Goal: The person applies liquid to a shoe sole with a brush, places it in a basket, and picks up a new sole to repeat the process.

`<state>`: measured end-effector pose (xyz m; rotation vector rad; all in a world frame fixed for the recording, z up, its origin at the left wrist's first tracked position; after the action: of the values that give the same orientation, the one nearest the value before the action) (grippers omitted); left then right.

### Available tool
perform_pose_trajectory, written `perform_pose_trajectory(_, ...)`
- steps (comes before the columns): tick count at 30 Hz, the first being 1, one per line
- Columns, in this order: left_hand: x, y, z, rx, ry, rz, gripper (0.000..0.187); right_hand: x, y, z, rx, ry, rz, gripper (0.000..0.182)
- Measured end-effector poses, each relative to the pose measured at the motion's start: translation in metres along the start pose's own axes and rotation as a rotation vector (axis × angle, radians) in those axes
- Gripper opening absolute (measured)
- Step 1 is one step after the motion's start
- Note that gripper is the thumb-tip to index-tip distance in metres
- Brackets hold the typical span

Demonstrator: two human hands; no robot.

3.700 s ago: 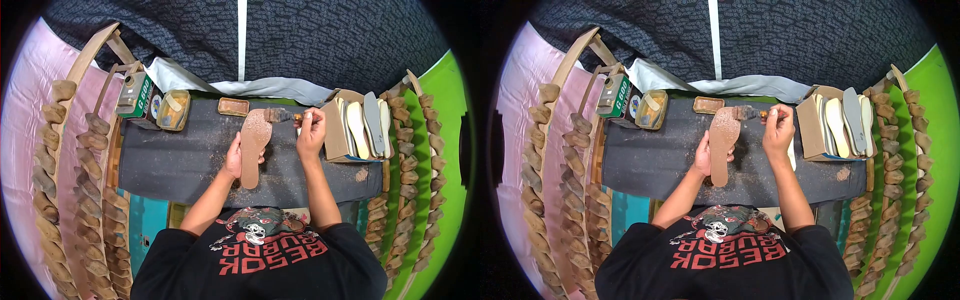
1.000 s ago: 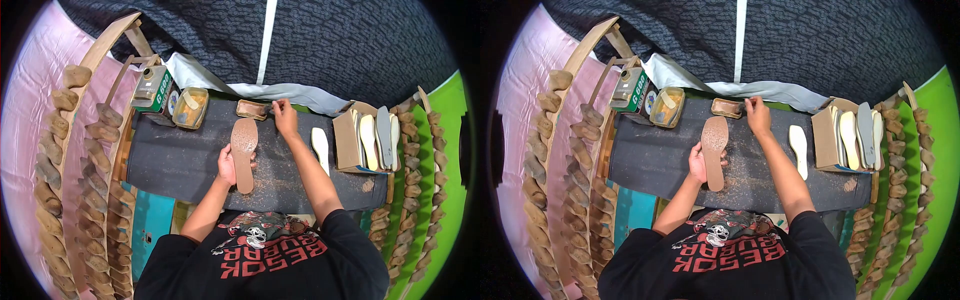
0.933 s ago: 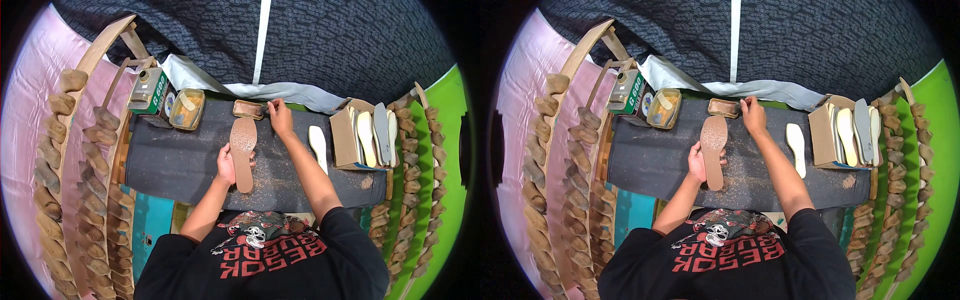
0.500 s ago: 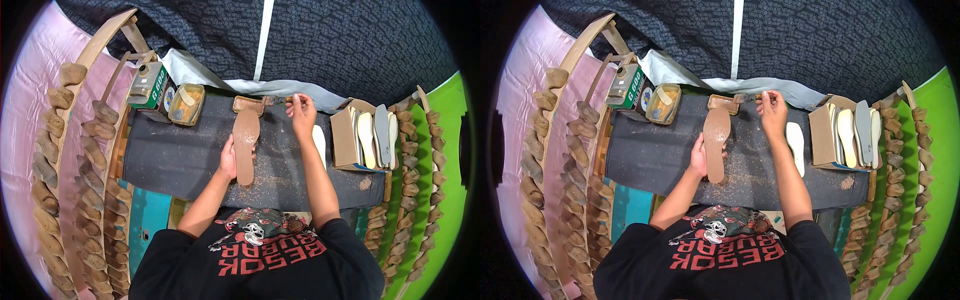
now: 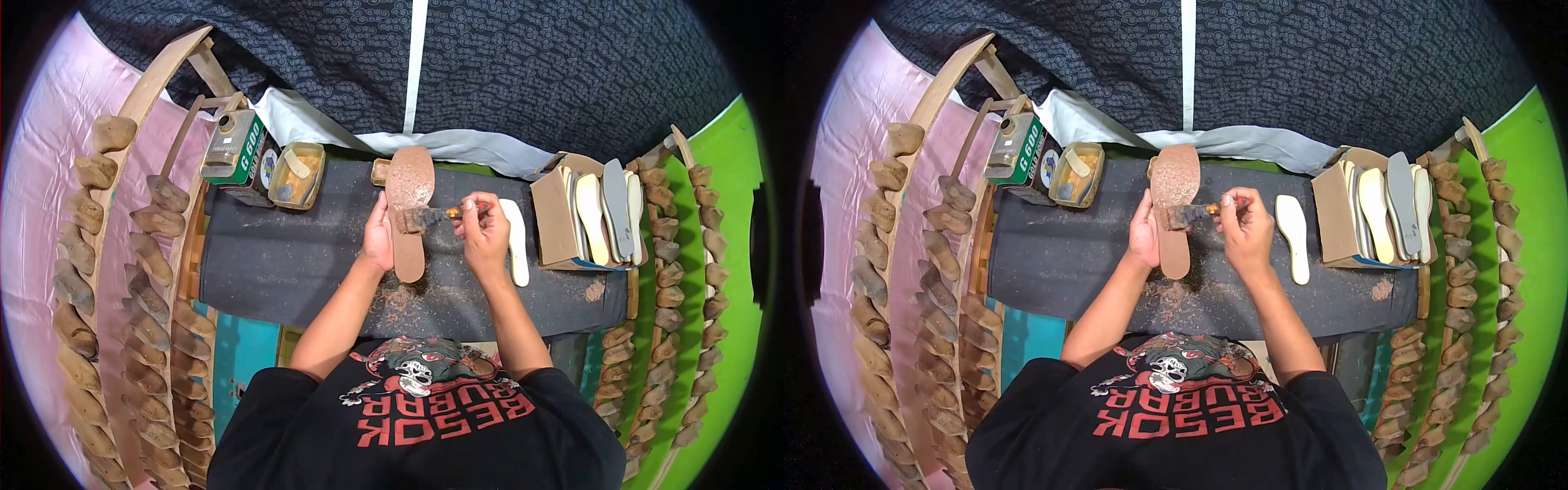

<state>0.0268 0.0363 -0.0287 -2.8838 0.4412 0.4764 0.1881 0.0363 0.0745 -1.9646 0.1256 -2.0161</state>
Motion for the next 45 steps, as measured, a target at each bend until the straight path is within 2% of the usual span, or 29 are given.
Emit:
perform_pose_trajectory(3, 0.009, -0.003, -0.003, 0.093, 0.014, 0.053, 0.057, 0.014, -0.003, 0.01, -0.011, 0.081, 0.088, 0.012)
perform_pose_trajectory(7, 0.016, -0.005, -0.022, 0.153, 0.018, 0.061, 0.058, 0.026, -0.011, 0.01, -0.072, 0.031, 0.124, 0.011)
perform_pose_trajectory(9, 0.008, -0.003, -0.021, -0.061, 0.015, 0.016, 0.059, 0.02, 0.0, 0.008, -0.01, 0.015, 0.112, 0.01)
perform_pose_trajectory(10, 0.005, -0.003, -0.014, -0.06, 0.016, 0.015, 0.059, 0.017, 0.005, 0.006, 0.055, 0.0, 0.096, 0.01)
perform_pose_trajectory(12, -0.001, -0.006, -0.015, 0.141, 0.039, 0.049, 0.06, 0.016, 0.013, 0.008, 0.109, 0.046, 0.074, 0.01)
perform_pose_trajectory(13, -0.001, -0.006, -0.015, 0.138, 0.04, 0.05, 0.06, 0.015, 0.016, 0.006, 0.162, 0.09, 0.05, 0.01)
perform_pose_trajectory(15, 0.001, -0.004, -0.02, 0.071, 0.063, 0.055, 0.061, 0.013, 0.008, 0.008, 0.135, 0.064, 0.054, 0.011)
perform_pose_trajectory(16, 0.0, -0.003, -0.033, -0.113, 0.037, 0.021, 0.059, 0.019, 0.001, 0.009, 0.075, 0.036, 0.095, 0.011)
perform_pose_trajectory(17, 0.005, -0.005, -0.021, -0.11, 0.035, 0.027, 0.059, 0.024, -0.006, 0.013, 0.016, 0.009, 0.14, 0.011)
perform_pose_trajectory(19, 0.013, -0.01, -0.027, 0.316, 0.068, 0.049, 0.057, 0.019, -0.013, 0.017, -0.025, 0.03, 0.157, 0.012)
perform_pose_trajectory(21, 0.012, -0.01, -0.033, 0.31, 0.07, 0.036, 0.057, 0.016, -0.014, 0.018, -0.018, -0.012, 0.159, 0.012)
perform_pose_trajectory(23, 0.008, -0.006, -0.025, -0.05, 0.038, 0.032, 0.057, 0.021, 0.002, 0.014, 0.029, 0.021, 0.152, 0.011)
perform_pose_trajectory(27, 0.005, -0.005, -0.02, -0.052, 0.019, 0.014, 0.055, 0.019, 0.013, 0.005, 0.077, 0.013, 0.078, 0.011)
perform_pose_trajectory(29, 0.011, -0.007, -0.023, 0.132, -0.067, 0.046, 0.055, 0.023, 0.003, 0.007, -0.023, -0.078, 0.156, 0.011)
perform_pose_trajectory(30, 0.014, -0.008, -0.023, 0.134, -0.071, 0.054, 0.055, 0.019, -0.001, 0.011, -0.023, -0.071, 0.092, 0.011)
perform_pose_trajectory(34, 0.014, -0.006, -0.016, 0.113, -0.026, 0.032, 0.057, 0.024, 0.002, 0.038, -0.063, 0.054, 0.113, 0.008)
perform_pose_trajectory(37, 0.017, -0.002, -0.016, 0.113, 0.014, 0.027, 0.058, 0.019, 0.009, 0.052, -0.108, -0.005, 0.12, 0.008)
perform_pose_trajectory(40, 0.022, -0.004, -0.021, 0.155, -0.051, 0.091, 0.058, 0.02, 0.016, 0.036, -0.113, -0.092, 0.088, 0.008)
perform_pose_trajectory(42, 0.021, -0.006, -0.021, -0.065, -0.059, 0.025, 0.059, 0.02, 0.022, 0.03, -0.079, -0.003, 0.101, 0.009)
perform_pose_trajectory(45, 0.018, -0.006, -0.036, -0.154, -0.027, 0.028, 0.059, 0.021, 0.023, 0.042, -0.132, 0.061, 0.129, 0.009)
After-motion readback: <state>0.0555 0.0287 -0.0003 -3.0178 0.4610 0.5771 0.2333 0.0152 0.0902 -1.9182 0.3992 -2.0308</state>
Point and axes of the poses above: each hand's wrist, its own y-axis away from the middle knuckle, its own z-axis out of the back of the hand, x = y × z, the point moved 7 cm from there along -y, towards the middle knuckle, and after that the axes turned 11 degrees about x, right-handed, at the moved point
